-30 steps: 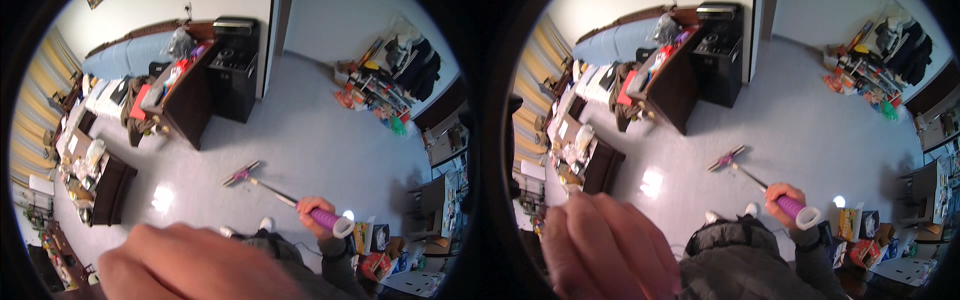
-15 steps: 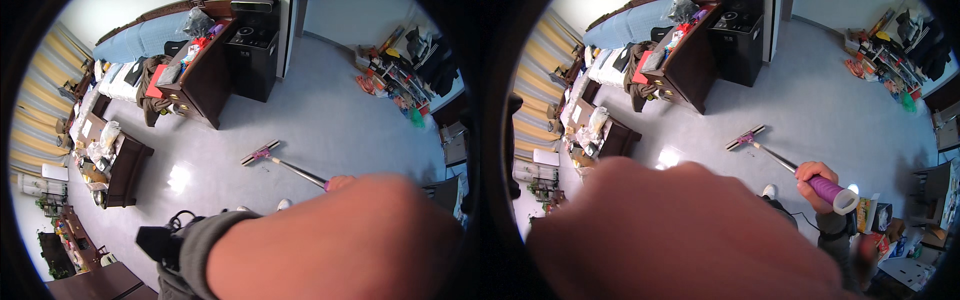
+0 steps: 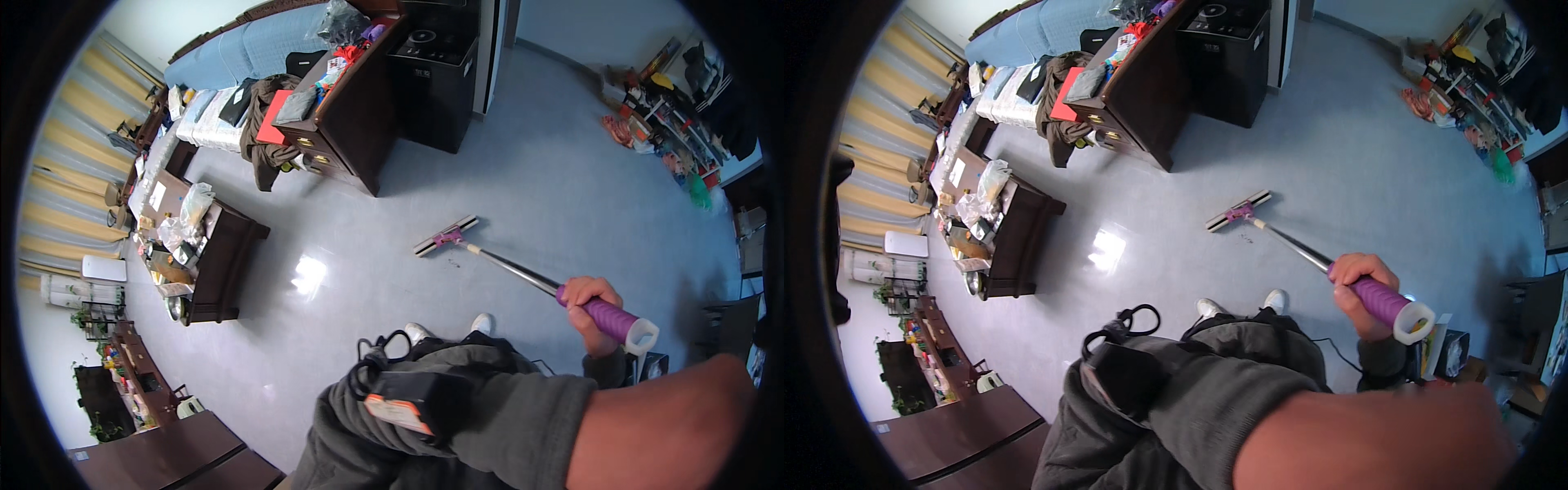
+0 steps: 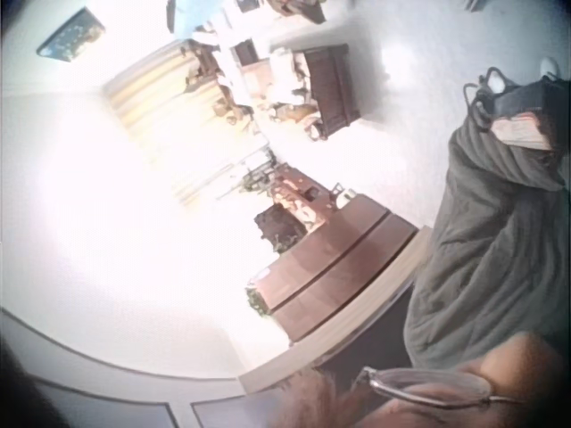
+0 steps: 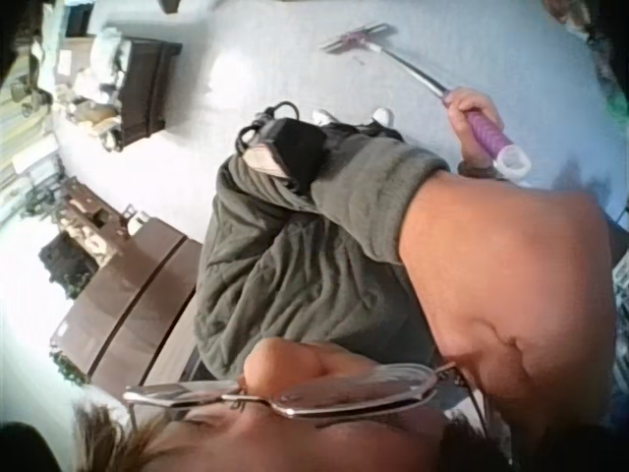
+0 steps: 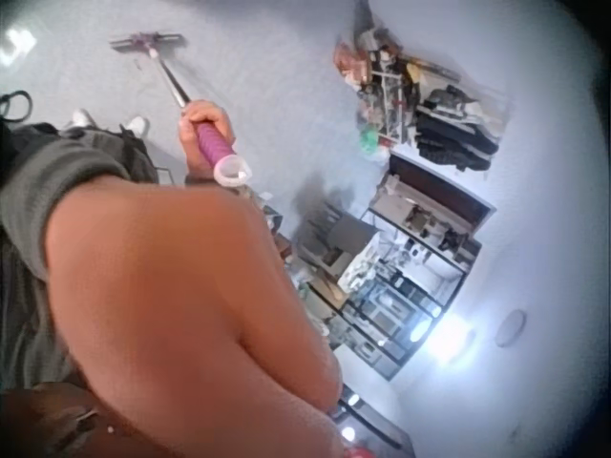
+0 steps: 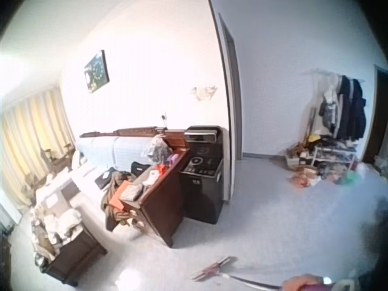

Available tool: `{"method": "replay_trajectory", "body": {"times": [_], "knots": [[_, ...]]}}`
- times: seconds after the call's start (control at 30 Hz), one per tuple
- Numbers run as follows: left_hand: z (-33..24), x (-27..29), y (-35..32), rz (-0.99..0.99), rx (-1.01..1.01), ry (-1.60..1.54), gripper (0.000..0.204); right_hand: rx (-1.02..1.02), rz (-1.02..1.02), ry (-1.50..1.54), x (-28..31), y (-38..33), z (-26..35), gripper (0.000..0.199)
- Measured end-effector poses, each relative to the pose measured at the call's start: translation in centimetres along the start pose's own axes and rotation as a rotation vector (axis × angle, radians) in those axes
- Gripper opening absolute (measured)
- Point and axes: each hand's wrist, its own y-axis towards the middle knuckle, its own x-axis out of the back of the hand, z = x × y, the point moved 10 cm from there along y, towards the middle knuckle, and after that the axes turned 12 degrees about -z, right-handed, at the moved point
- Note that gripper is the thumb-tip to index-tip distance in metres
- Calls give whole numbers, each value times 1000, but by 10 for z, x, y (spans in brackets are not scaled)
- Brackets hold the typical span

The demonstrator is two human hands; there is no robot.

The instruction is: The person uses a corded stick vacuum to clean the floor of a cluttered living room and then a bathroom. They move the vacuum back and forth across the floor, navigating around furniture and various items on the floor.

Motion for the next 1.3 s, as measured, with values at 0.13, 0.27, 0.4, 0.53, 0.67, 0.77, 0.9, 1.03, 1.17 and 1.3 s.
{"method": "replay_trajectory", "body": {"times": [0.13,0.27,0.4,0.53,0.67,0.77,0.9,1.03,1.17,1.3], "knots": [[18,-12,-1,-39,27,-32,16,3,16,-27,-2,-2,-1,14],[65,14,-55,-195,294,-65,8,-4,57,-109,1,-10,1,18],[147,60,-187,74,856,30,18,-102,110,-335,10,-21,2,24],[224,144,-344,-326,1590,137,33,-139,144,-645,30,-37,9,40],[274,193,-448,-1507,1636,-381,53,-530,234,-649,60,-84,-10,51],[328,211,-482,-1509,1610,-336,48,-877,144,-432,93,-134,-15,50],[403,225,-535,-1546,1593,-318,29,-1410,-318,369,124,-204,-5,56],[436,213,-596,-1915,1525,-400,16,-1532,103,-190,133,-244,-15,69],[436,221,-598,-1739,1580,-67,25,-1051,292,-940,131,-206,-17,51],[421,255,-586,-1771,1557,39,31,-1075,399,-922,107,-162,-22,59]]}}
